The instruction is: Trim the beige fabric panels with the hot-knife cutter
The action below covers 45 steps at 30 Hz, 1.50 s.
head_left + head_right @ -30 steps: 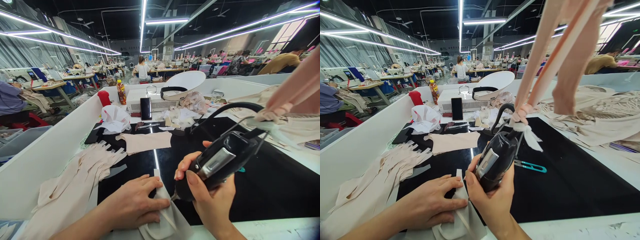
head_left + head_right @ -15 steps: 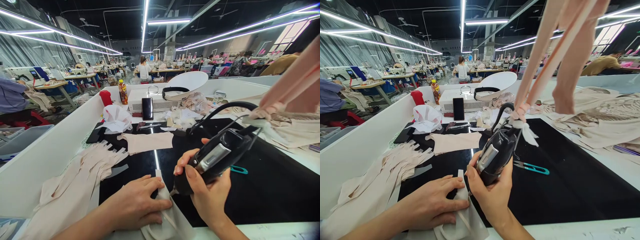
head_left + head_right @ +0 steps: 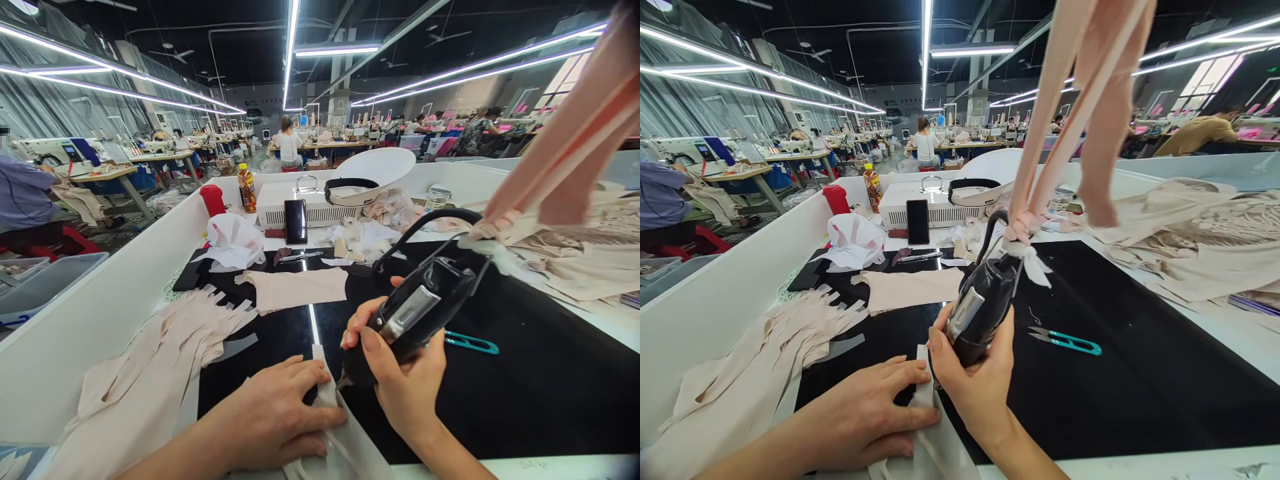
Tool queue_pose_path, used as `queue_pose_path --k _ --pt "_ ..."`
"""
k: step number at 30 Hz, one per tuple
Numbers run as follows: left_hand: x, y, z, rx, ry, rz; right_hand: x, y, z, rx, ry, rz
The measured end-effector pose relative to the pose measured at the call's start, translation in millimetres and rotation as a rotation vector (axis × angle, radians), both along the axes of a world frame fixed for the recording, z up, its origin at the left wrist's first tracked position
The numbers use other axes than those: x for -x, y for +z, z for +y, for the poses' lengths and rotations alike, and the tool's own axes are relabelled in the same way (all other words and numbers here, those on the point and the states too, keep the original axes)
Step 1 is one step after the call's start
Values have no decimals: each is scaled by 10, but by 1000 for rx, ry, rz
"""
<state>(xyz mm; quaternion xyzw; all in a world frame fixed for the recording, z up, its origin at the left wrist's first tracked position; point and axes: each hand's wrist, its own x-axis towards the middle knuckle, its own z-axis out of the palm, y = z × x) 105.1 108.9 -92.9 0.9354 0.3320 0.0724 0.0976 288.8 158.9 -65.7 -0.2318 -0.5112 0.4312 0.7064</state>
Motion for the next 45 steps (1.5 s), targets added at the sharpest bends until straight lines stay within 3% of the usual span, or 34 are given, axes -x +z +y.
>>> queue_pose_path --k 14,38,45 --pt "-4 -11 0 37 31 64 39 -11 102 -14 -12 4" --pt "8 -55 -3 -22 8 -51 141 -1 187 -2 -44 -43" --pt "7 -2 -4 46 61 -22 13 46 235 14 -79 -57"
